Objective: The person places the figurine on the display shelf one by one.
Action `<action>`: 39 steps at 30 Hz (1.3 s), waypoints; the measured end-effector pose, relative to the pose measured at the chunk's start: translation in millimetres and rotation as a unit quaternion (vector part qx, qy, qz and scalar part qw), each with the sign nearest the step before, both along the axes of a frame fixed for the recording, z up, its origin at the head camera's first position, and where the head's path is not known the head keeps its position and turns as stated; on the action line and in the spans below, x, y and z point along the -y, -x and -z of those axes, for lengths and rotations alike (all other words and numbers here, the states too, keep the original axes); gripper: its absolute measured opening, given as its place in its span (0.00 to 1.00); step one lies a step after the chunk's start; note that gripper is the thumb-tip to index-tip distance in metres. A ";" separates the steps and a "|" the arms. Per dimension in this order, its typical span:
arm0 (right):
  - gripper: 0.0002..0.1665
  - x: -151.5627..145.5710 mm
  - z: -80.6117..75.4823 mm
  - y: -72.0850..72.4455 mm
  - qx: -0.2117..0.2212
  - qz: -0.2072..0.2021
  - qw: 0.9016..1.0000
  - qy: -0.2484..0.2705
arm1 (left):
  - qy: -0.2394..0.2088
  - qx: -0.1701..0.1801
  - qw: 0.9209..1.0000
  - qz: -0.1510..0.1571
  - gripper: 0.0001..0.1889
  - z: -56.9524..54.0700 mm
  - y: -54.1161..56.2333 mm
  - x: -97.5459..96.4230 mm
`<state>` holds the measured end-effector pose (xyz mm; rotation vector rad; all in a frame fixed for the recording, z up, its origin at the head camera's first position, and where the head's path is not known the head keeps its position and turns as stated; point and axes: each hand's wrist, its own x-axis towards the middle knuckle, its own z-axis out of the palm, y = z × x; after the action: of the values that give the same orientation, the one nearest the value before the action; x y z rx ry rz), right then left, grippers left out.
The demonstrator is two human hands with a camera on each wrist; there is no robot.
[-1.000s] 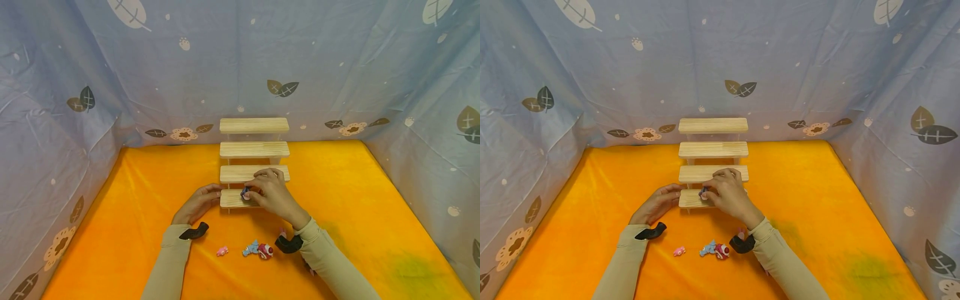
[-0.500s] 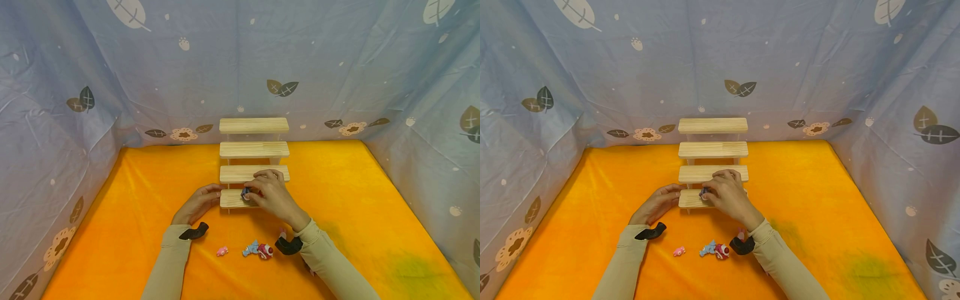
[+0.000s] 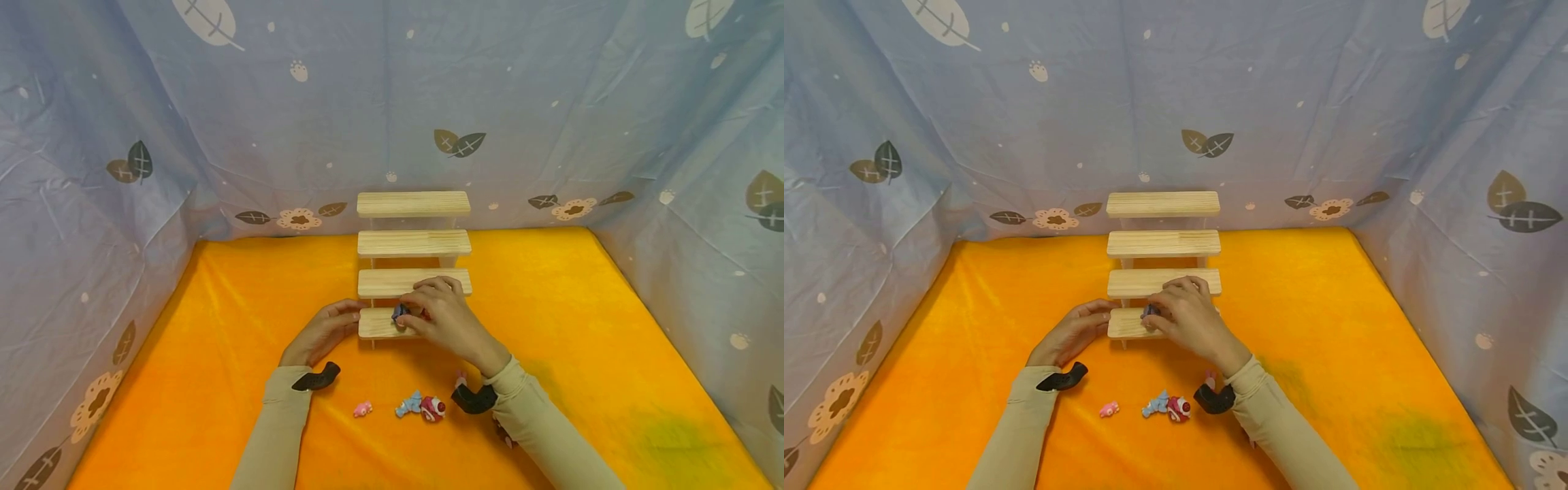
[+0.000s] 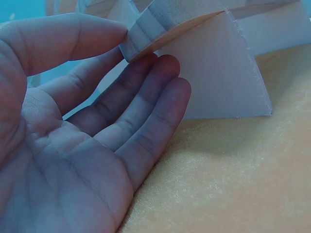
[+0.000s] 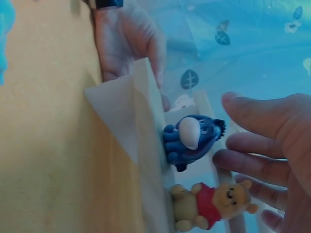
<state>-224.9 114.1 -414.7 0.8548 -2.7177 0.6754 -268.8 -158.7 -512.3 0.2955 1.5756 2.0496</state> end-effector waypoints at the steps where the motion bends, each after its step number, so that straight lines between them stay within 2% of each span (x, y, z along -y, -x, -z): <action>1: 0.20 -1.0 -1.7 -0.7 -0.005 -0.003 1.000 0.008 | 0.001 0.000 1.000 -0.001 0.12 0.0 0.1 -0.2; 6: 0.18 -7.3 -15.2 -9.3 0.001 -0.015 0.997 0.078 | -0.002 0.000 1.000 -0.001 0.11 0.4 0.3 -0.9; 12: 0.13 -20.0 -34.0 -23.1 0.015 -0.041 0.983 0.178 | -0.001 -0.001 1.000 0.001 0.11 0.2 -0.4 -0.1; 16: 0.14 -33.5 -42.4 -31.5 -0.005 -0.048 0.978 0.204 | -0.002 0.000 1.000 0.001 0.12 0.8 -0.2 0.1; 23: 0.15 -62.8 -41.5 -39.6 -0.046 -0.010 0.983 0.179 | 0.008 -0.004 1.000 -0.001 0.14 1.7 1.1 -1.0; 29: 0.14 -81.3 -33.4 -43.3 -0.038 0.031 0.986 0.159 | 0.005 0.000 1.000 -0.002 0.11 1.6 1.1 0.6; 39: 0.12 -95.3 -16.3 -51.4 -0.002 0.066 0.989 0.135 | -0.002 0.000 1.000 0.000 0.10 1.4 -0.4 0.1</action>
<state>-173.5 209.4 -398.4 0.6057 -2.5693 0.9817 -268.5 -158.8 -513.8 0.2964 1.5720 2.0530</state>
